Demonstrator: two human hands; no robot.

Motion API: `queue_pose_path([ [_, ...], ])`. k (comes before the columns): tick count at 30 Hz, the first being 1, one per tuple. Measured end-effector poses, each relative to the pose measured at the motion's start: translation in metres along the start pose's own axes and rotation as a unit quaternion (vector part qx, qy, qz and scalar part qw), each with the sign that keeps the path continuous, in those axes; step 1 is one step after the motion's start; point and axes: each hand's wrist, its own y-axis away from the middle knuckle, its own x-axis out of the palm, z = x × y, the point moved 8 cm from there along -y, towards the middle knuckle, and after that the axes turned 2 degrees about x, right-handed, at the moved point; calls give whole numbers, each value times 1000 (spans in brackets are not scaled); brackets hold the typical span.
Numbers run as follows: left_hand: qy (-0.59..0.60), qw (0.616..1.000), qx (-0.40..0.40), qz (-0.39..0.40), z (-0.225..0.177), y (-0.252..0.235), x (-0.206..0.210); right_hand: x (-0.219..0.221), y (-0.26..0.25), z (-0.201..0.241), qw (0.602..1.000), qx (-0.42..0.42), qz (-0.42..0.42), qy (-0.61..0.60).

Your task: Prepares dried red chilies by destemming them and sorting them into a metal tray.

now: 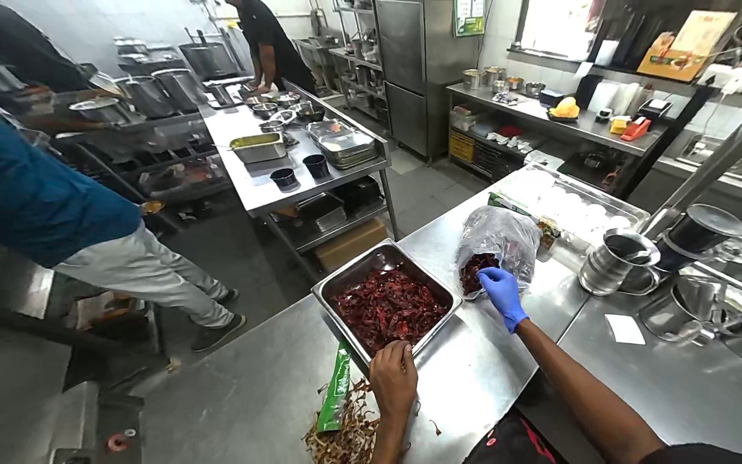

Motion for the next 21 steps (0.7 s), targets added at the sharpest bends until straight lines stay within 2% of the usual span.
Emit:
queue_pose_path([
  [4, 179, 983, -26, 41, -20, -17, -15, -26, 55, 54, 976, 10, 91, -200],
  [7, 296, 951, 4, 88, -64, -35, -20, -24, 82, 85, 953, -19, 225, -203],
  [9, 382, 915, 12, 129, -93, -46, -20, -15, 98, 102, 931, -27, 313, -185],
  [11, 476, 869, -20, 134, -106, -50, -21, -6, 108, 111, 916, -13, 352, -192],
  [15, 584, 802, -94, 84, -107, -50, -31, -9, 116, 112, 925, 11, 297, -238],
  [17, 597, 790, -119, 76, -105, -46, -34, -11, 120, 114, 929, 13, 269, -256],
  [19, 614, 773, -141, 77, -105, -41, -36, -8, 121, 122, 936, -26, 250, -245],
  [21, 632, 754, -158, 84, -106, -39, -38, -6, 121, 131, 944, -104, 235, -209],
])
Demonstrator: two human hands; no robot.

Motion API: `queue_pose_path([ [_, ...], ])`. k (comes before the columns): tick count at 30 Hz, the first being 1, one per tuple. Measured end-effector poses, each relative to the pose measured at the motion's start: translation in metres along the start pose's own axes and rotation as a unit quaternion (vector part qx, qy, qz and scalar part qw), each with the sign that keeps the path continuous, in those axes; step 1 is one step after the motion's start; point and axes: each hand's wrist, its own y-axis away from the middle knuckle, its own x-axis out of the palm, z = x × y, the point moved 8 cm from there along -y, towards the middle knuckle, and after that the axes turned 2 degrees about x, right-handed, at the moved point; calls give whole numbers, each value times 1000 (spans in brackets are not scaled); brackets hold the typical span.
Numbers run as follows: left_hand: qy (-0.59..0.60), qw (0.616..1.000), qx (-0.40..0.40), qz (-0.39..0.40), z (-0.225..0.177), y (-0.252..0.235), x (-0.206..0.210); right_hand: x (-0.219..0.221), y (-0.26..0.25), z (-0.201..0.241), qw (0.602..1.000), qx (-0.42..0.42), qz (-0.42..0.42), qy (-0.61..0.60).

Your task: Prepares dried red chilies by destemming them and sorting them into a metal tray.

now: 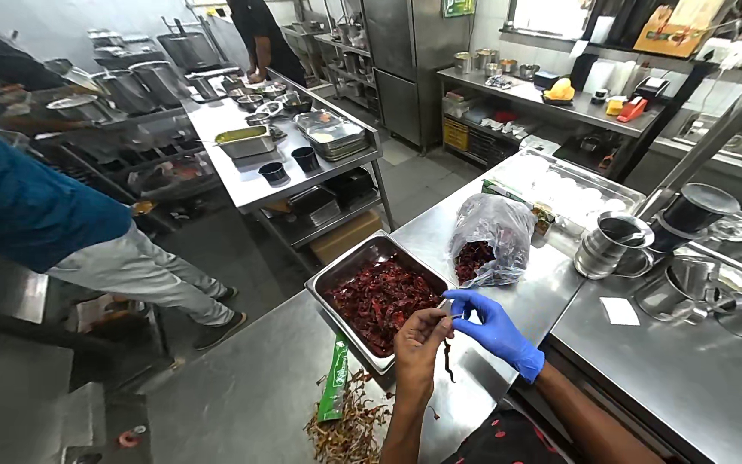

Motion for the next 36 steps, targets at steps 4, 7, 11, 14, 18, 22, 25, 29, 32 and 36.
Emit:
queue_pose_path([
  [4, -6, 999, -17, 27, 1, 5, -2, -2, 1, 8, 993, -82, -35, 84],
  [7, -43, 997, -20, 55, 9, 11, -3, -5, 6, 2, 987, -85, -51, 124],
  [11, -179, 983, 18, 47, 8, 13, -4, -9, 11, -12, 987, -74, -80, 118],
  [14, -321, 943, 83, 29, 0, 17, 4, -9, 13, -28, 989, 43, -93, 108],
  [18, -421, 893, 158, 10, -7, 21, 17, 1, 14, -42, 983, 155, -91, 44],
  [22, -392, 901, 182, -33, -9, 24, 21, 19, 14, -36, 974, 161, -104, -121],
  [25, -298, 938, 171, -38, -3, 30, 19, 27, 20, -36, 957, 179, -108, -200],
  [29, -224, 959, 157, -78, 0, 37, 12, 27, 21, -35, 971, 165, -115, -127],
  [32, -188, 968, 148, -72, 0, 37, 5, 30, 24, -37, 974, 173, -90, -113],
  [36, -33, 995, 63, -64, 9, 32, 0, 51, 29, -44, 912, 188, -19, -363],
])
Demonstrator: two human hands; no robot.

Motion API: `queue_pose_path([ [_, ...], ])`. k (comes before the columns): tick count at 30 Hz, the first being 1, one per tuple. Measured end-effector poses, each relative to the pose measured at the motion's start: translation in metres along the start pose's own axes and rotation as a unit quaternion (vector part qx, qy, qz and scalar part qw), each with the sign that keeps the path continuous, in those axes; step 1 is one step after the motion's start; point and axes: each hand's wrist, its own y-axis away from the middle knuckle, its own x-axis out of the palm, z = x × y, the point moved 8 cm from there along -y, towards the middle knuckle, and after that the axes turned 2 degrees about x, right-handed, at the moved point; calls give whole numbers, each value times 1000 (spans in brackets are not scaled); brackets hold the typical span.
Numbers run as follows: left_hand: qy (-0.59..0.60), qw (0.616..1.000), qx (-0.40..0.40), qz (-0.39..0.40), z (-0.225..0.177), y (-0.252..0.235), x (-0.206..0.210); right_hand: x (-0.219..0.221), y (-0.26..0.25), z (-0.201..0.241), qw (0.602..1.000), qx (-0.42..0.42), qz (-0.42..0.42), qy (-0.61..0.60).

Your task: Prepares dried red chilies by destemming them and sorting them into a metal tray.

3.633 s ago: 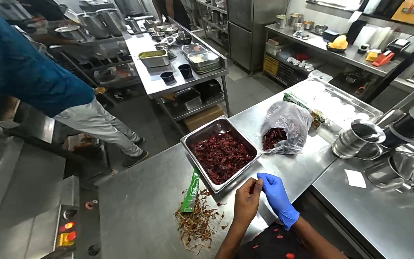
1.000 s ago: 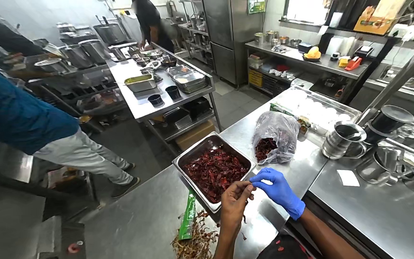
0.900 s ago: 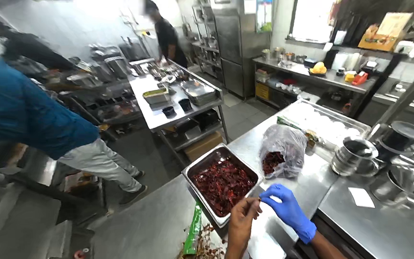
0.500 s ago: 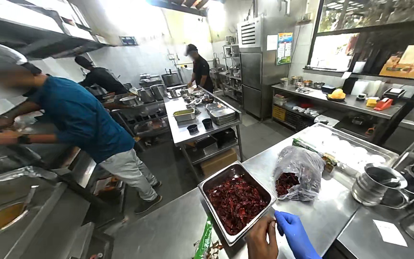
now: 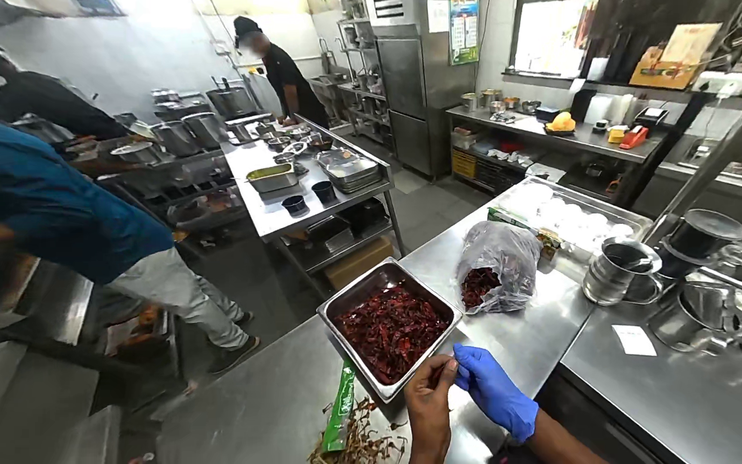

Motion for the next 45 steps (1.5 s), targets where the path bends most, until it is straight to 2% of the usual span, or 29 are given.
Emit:
queue_pose_path([
  [3, 77, 992, -99, -24, 16, -1, -8, 2, 1, -19, 975, 30, 57, -212],
  [4, 97, 986, -134, -31, 23, 0, -11, 0, 0, -21, 970, 32, 76, -229],
  [5, 102, 982, -157, -35, 30, -1, -16, -4, -1, -24, 976, 33, 89, -196],
  [7, 39, 988, -151, -20, 38, -8, -28, -17, -3, -35, 996, 34, 81, 26],
  [8, -35, 991, -126, -5, 37, -16, -37, -27, -5, -47, 980, 52, 65, 181],
  [10, -235, 970, -60, 25, 32, -38, -54, -45, -4, -80, 878, 113, 63, 461],
  [11, -335, 941, -22, 31, 28, -48, -62, -47, 0, -94, 838, 130, 77, 524],
  [12, -422, 906, 18, 35, 25, -57, -69, -46, 3, -103, 823, 138, 91, 544],
  [13, -488, 870, 59, 33, 23, -65, -74, -44, 3, -106, 824, 138, 95, 542],
  [14, -540, 836, 94, 36, 23, -70, -78, -45, -1, -102, 828, 131, 83, 538],
  [16, -611, 780, 120, 68, 31, -72, -82, -57, -18, -75, 824, 96, 7, 558],
  [19, -615, 773, 128, 92, 49, -60, -88, -88, -48, -6, 785, -5, -150, 601],
  [21, -610, 775, 137, 95, 60, -48, -88, -105, -63, 33, 746, -104, -198, 627],
  [22, -623, 763, 146, 91, 64, -43, -88, -114, -75, 46, 729, -123, -204, 642],
  [25, -653, 734, 171, 69, 67, -38, -87, -148, -127, 56, 695, -69, -190, 690],
  [28, -645, 742, 176, 58, 67, -38, -89, -158, -166, 52, 642, -4, -149, 752],
  [31, -645, 741, 175, 65, 68, -38, -90, -155, -190, 50, 598, 34, -145, 787],
  [33, -647, 740, 171, 68, 69, -37, -91, -159, -200, 46, 597, 34, -152, 787],
  [35, -649, 738, 171, 67, 68, -37, -91, -165, -202, 42, 612, 15, -159, 775],
  [38, -650, 738, 168, 66, 69, -36, -92, -169, -186, 38, 683, -30, -184, 706],
  [42, -659, 732, 155, 71, 71, -36, -90, -148, -131, 55, 754, -182, -216, 594],
  [45, -659, 733, 154, 68, 73, -36, -90, -132, -79, 65, 808, -197, -209, 515],
])
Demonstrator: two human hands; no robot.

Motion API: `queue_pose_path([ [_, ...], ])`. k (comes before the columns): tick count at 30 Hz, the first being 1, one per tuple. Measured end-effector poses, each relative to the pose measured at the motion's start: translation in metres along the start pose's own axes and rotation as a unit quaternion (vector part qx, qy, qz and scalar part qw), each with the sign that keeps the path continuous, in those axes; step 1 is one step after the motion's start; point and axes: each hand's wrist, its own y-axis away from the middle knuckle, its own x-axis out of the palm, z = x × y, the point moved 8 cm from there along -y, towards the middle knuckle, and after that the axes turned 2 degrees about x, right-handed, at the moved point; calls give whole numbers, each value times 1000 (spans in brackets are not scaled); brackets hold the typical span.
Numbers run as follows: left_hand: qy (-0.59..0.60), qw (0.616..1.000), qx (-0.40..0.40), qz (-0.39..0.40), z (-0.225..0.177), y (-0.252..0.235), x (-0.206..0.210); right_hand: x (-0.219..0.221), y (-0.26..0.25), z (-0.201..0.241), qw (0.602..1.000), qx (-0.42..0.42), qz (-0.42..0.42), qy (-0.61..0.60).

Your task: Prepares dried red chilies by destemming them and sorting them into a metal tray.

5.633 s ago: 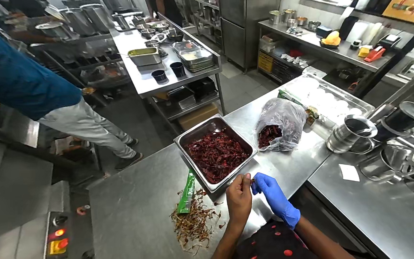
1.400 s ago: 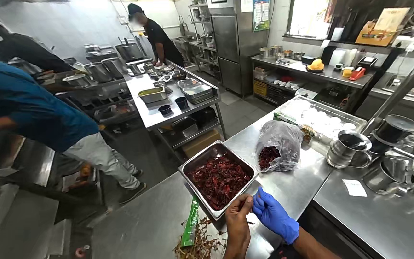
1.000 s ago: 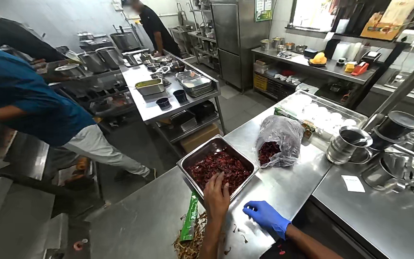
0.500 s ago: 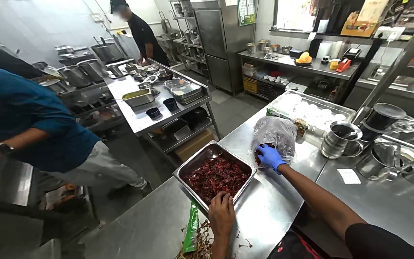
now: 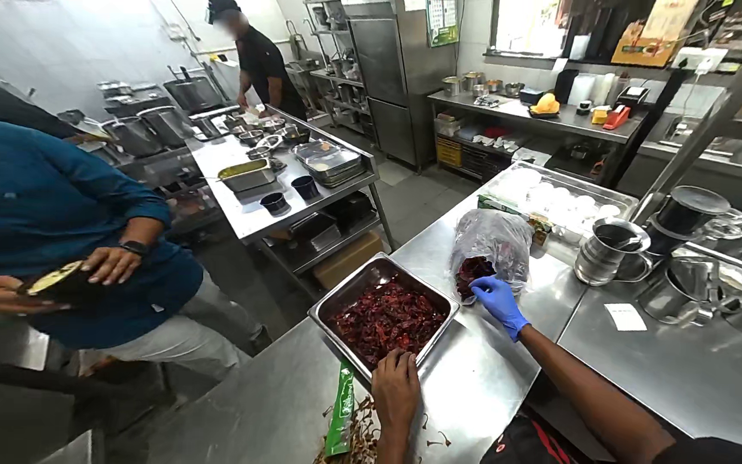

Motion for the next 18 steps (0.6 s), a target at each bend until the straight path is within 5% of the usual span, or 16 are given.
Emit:
queue_pose_path([
  [4, 145, 989, -17, -2, -3, -5, -11, -13, 30, -7, 989, 59, 8, -135],
  [11, 442, 893, -56, 63, -88, -14, -9, -5, 91, 30, 956, 112, 51, -266],
  [18, 697, 661, -249, 121, -100, -5, 18, 20, 127, 42, 945, 94, 145, -277],
])
